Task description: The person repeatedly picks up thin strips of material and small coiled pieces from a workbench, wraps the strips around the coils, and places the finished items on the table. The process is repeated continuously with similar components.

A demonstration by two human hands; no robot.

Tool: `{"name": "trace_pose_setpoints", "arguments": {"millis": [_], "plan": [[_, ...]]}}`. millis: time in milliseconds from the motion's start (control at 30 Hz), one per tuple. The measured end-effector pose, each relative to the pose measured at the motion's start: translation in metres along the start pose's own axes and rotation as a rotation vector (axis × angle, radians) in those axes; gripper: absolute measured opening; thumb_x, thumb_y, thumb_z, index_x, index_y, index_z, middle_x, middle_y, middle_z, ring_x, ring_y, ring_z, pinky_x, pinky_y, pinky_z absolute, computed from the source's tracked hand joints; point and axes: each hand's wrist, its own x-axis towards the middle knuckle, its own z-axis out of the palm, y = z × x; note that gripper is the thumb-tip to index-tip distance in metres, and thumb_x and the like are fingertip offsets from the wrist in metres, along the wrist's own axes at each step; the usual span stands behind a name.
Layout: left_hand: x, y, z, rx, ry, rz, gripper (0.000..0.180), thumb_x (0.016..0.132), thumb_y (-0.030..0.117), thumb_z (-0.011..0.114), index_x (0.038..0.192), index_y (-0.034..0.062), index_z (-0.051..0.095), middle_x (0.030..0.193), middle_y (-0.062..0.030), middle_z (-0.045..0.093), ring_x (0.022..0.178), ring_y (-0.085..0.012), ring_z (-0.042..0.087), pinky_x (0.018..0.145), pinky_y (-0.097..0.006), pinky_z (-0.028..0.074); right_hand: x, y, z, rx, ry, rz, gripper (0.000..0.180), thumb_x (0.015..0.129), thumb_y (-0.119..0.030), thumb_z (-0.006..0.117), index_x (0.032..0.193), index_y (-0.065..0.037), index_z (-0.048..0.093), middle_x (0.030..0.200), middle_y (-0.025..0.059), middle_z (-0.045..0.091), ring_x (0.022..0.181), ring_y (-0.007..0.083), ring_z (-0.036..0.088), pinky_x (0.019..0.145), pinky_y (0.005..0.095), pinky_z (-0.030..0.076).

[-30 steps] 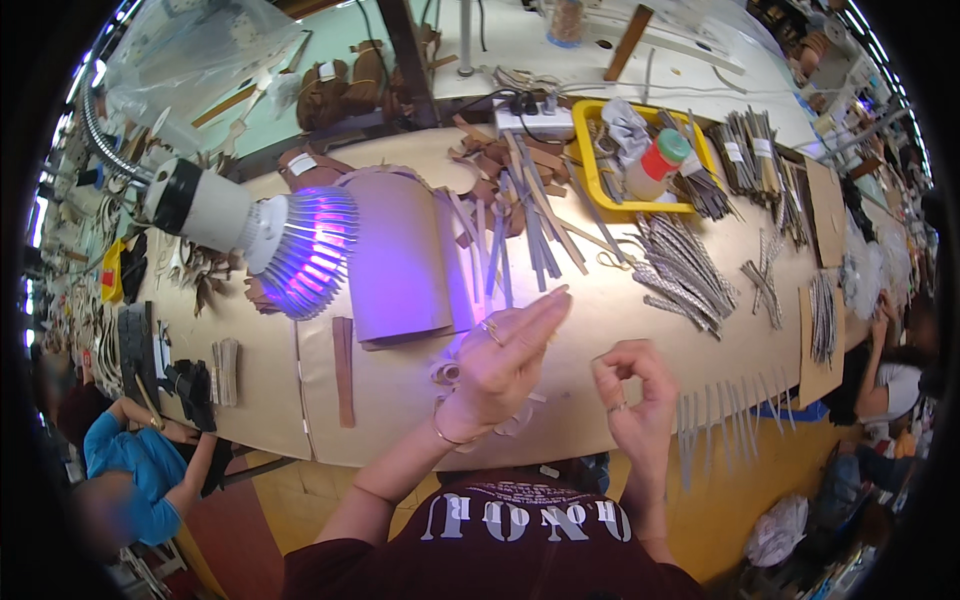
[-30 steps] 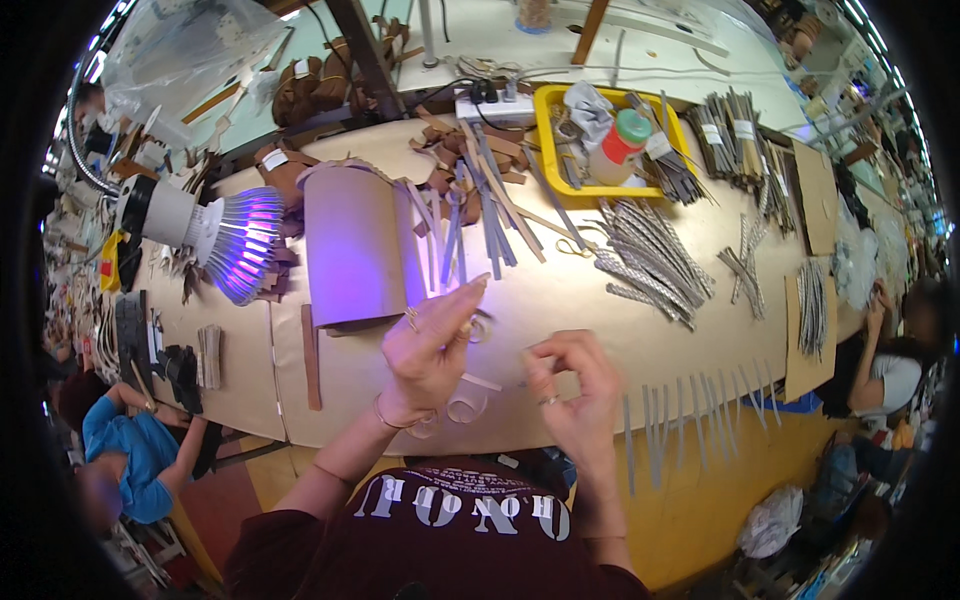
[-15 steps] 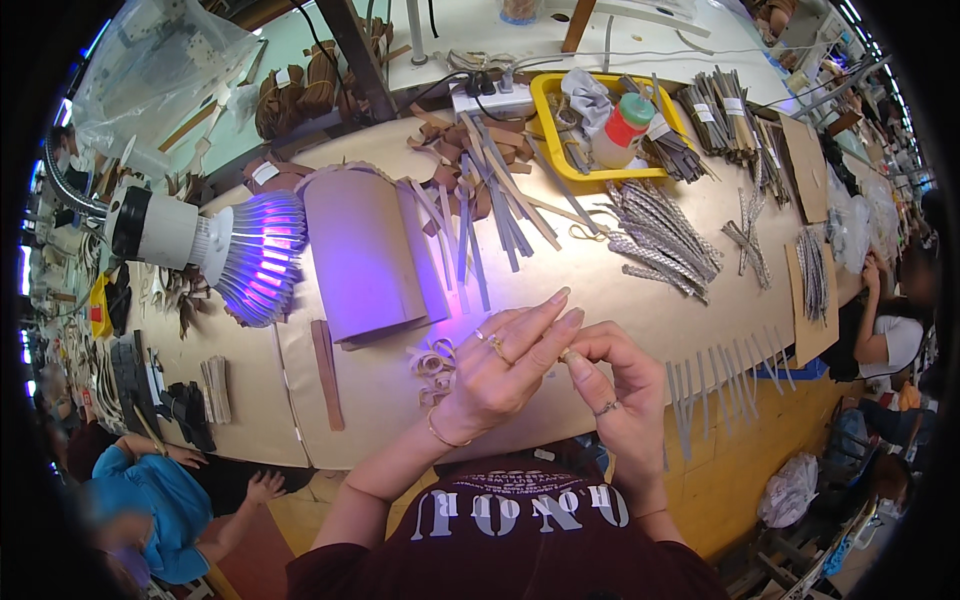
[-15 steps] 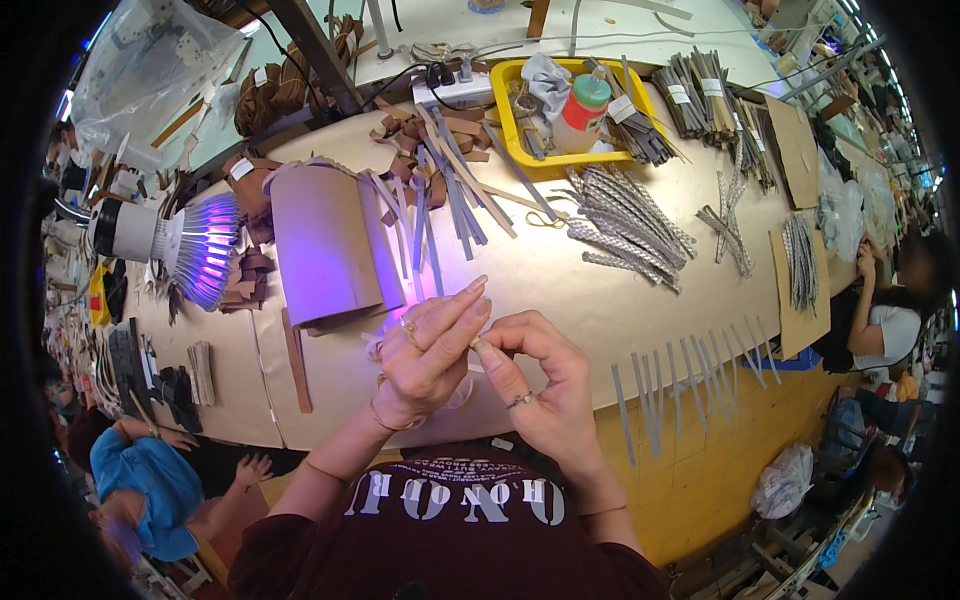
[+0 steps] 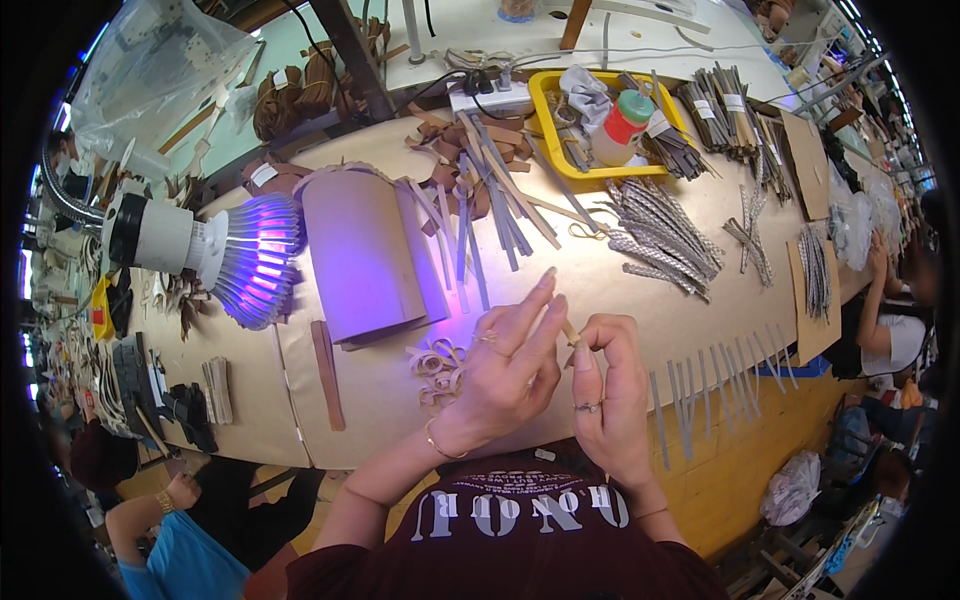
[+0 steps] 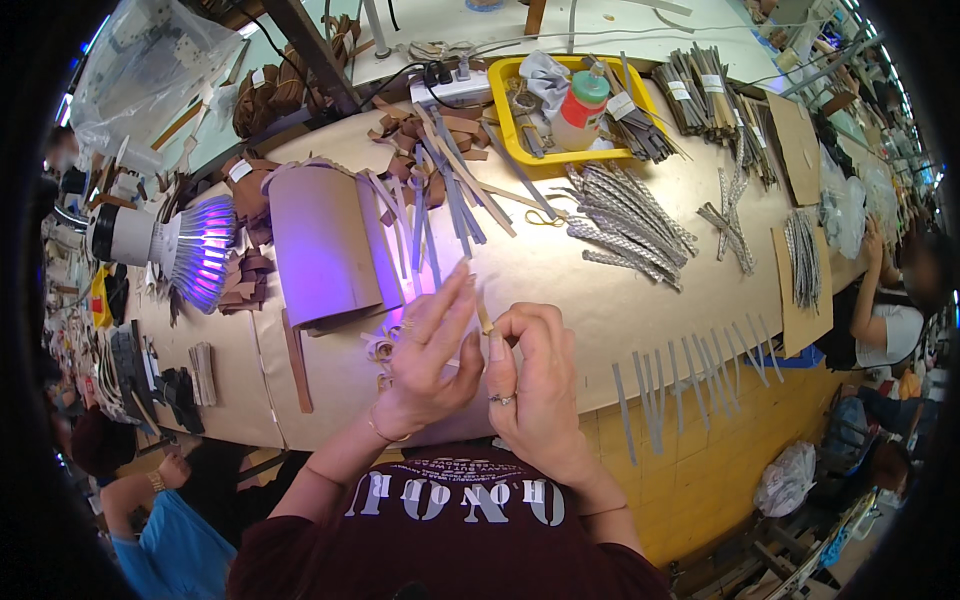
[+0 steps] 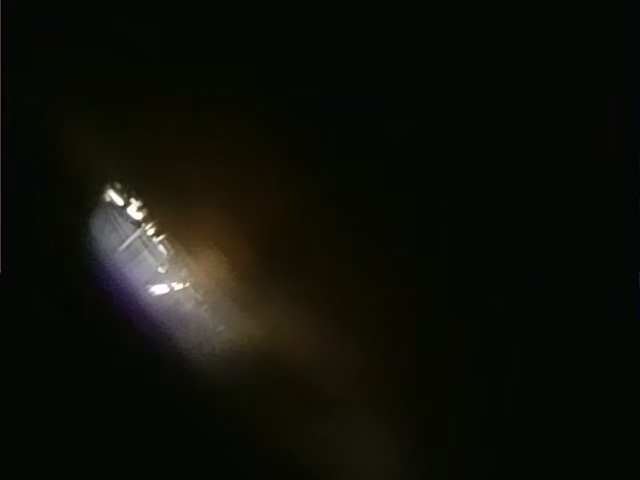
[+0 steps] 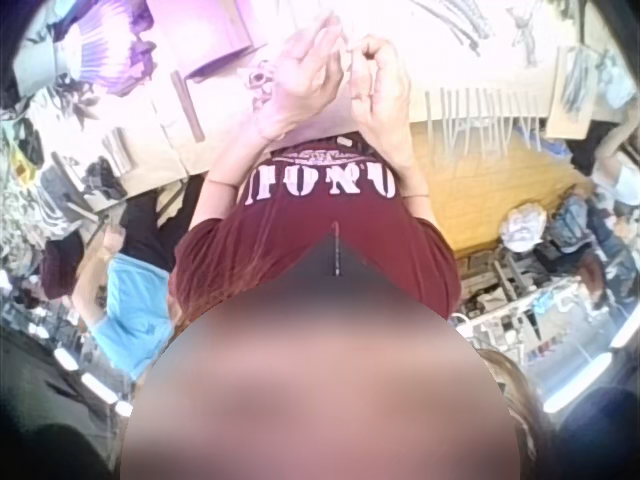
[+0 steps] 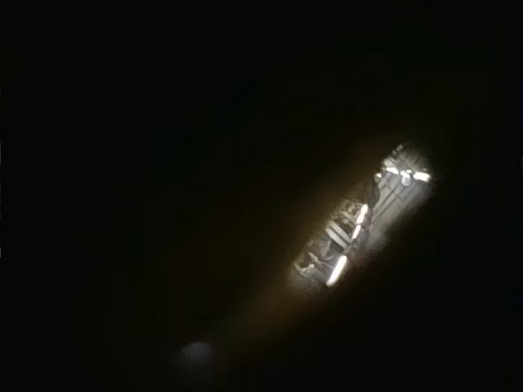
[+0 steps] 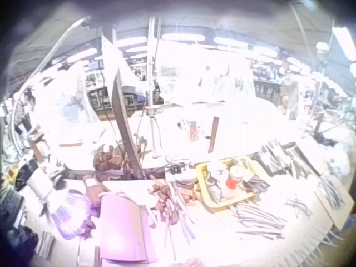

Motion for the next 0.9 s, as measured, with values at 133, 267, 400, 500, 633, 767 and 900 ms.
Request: {"name": "trace_pose_setpoints", "arguments": {"millis": [133, 267, 400, 500, 633, 767, 900], "plan": [[0.004, 0.003, -0.014, -0.164, 0.018, -0.031, 0.037, 0.077, -0.003, 0.072, 0.114, -0.0007, 0.066, 0.117, -0.0152, 0.067, 0.088, -0.0271, 0.068, 0.078, -0.035, 0.051, 0.001, 0.0, -0.001, -0.117, 0.032, -0.059, 0.012, 0.09, -0.002, 0.058, 0.102, -0.003, 0.055, 0.103, 0.0129, 0.055, 0.093, 0.0315, 0.052, 0.084, 0.0406, 0.039], [0.006, 0.009, -0.022, -0.257, -0.058, -0.18, 0.02, 0.08, -0.001, 0.072, 0.099, 0.0002, 0.071, 0.104, -0.012, 0.07, 0.087, -0.0252, 0.069, 0.077, -0.034, 0.052, 0.001, -0.002, 0.0, -0.234, 0.023, -0.127, 0.015, 0.088, -0.002, 0.06, 0.103, -0.004, 0.056, 0.103, 0.011, 0.056, 0.097, 0.0296, 0.052, 0.086, 0.0413, 0.037], [0.008, 0.012, -0.026, -0.295, -0.095, -0.273, 0.018, 0.08, -0.002, 0.072, 0.098, 0.0003, 0.072, 0.097, -0.0111, 0.072, 0.083, -0.0238, 0.07, 0.076, -0.032, 0.052, 0.002, -0.001, 0.001, -0.276, 0.013, -0.185, 0.023, 0.084, 0.001, 0.061, 0.105, -0.004, 0.055, 0.103, 0.01, 0.056, 0.102, 0.0276, 0.053, 0.089, 0.0431, 0.035], [0.01, 0.012, -0.027, -0.286, -0.114, -0.272, 0.018, 0.08, -0.002, 0.072, 0.098, 0.0002, 0.071, 0.095, -0.0114, 0.072, 0.082, -0.0234, 0.07, 0.074, -0.031, 0.053, 0.002, 0.001, 0.002, -0.31, 0.008, -0.212, 0.028, 0.081, 0.002, 0.062, 0.107, -0.004, 0.054, 0.103, 0.0095, 0.056, 0.105, 0.027, 0.053, 0.089, 0.0441, 0.034], [0.012, 0.009, -0.029, -0.268, -0.143, -0.277, 0.016, 0.081, -0.002, 0.071, 0.098, -0.0002, 0.071, 0.094, -0.0123, 0.071, 0.081, -0.023, 0.07, 0.072, -0.031, 0.053, 0.002, 0.003, 0.002, -0.34, 0.002, -0.225, 0.029, 0.08, 0.003, 0.062, 0.108, -0.004, 0.054, 0.104, 0.009, 0.056, 0.105, 0.027, 0.053, 0.09, 0.0446, 0.034], [0.009, 0.007, -0.03, -0.359, -0.172, -0.381, 0.013, 0.082, -0.002, 0.07, 0.095, -0.0009, 0.07, 0.092, -0.0124, 0.071, 0.078, -0.021, 0.069, 0.07, -0.032, 0.053, 0.001, 0.006, 0.003, -0.328, -0.008, -0.224, 0.028, 0.081, 0.002, 0.063, 0.107, -0.004, 0.055, 0.103, 0.0091, 0.056, 0.101, 0.027, 0.054, 0.09, 0.0434, 0.035], [0.008, 0.001, -0.029, -0.501, -0.124, -0.547, 0.011, 0.092, 0.004, 0.063, 0.1, -0.0005, 0.067, 0.089, -0.0077, 0.069, 0.081, -0.0163, 0.066, 0.076, -0.028, 0.052, 0.002, 0.01, -0.006, -0.132, -0.09, -0.215, 0.025, 0.083, -0.003, 0.065, 0.106, -0.004, 0.055, 0.104, 0.0091, 0.057, 0.095, 0.0248, 0.056, 0.089, 0.0391, 0.037]]}}
